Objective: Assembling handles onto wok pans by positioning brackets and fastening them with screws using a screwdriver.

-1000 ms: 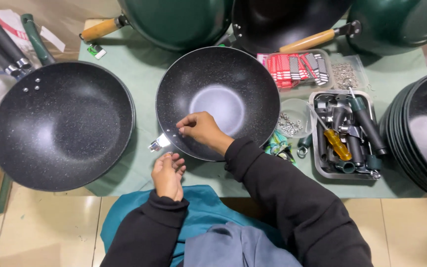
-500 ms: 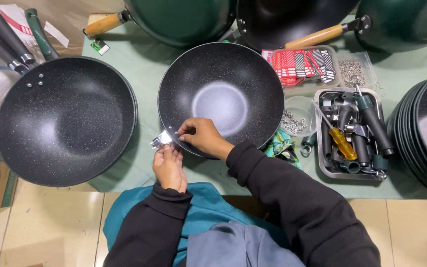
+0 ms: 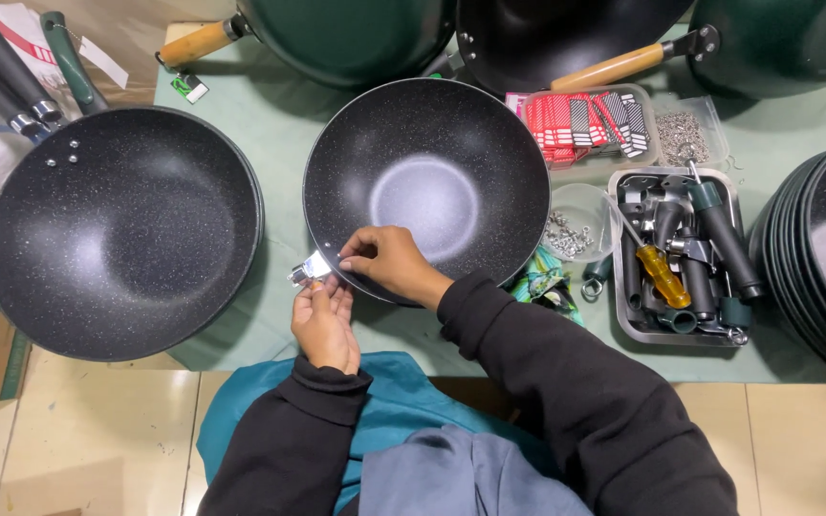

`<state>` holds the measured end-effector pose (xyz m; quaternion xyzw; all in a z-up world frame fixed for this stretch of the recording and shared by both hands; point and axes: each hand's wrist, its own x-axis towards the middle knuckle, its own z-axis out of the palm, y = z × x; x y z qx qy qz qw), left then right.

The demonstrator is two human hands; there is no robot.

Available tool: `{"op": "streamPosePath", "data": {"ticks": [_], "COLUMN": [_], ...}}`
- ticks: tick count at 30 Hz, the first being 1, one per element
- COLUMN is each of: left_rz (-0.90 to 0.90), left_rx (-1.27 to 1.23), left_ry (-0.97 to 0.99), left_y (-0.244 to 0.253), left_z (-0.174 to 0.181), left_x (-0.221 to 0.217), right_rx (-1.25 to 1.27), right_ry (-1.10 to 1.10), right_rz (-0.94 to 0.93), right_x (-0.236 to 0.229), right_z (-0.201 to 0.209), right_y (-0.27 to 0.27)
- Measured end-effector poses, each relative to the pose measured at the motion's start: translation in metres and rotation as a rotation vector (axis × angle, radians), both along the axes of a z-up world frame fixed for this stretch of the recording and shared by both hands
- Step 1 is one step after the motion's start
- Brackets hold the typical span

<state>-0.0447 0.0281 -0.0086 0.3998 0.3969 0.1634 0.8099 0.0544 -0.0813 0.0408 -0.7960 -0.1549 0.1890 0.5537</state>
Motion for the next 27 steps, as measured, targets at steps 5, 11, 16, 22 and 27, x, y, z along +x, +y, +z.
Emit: {"op": "streamPosePath", "data": {"ticks": [5, 11, 16, 22, 27], "left_rz": [-0.007, -0.013, -0.008, 0.011, 0.023], "left_rx": [0.004, 0.009, 0.011, 0.001, 0.076], "left_ry": [-0.003, -0.007, -0.01, -0.021, 0.025], "left_y": [0.0, 0.0, 0.001, 0.002, -0.008], "left_z": [0.0, -0.004, -0.011, -0.021, 0.009], "left_x": [0.001, 0.0, 0.001, 0.003, 0.01], "right_rx": [-0.037, -0.057, -0.107, -0.155, -0.126], "right_ry": [0.001, 0.012, 0.012, -0.008, -0.048], "right_rz": [0.032, 0.018, 0.024, 0.071, 0.129], "right_x": [0.003, 0.001, 0.0, -0.006, -0.013], "right_z": [-0.001, -0.004, 0.0, 0.016, 0.02], "right_y": [-0.001, 0.0, 0.0, -0.007, -0.012]}}
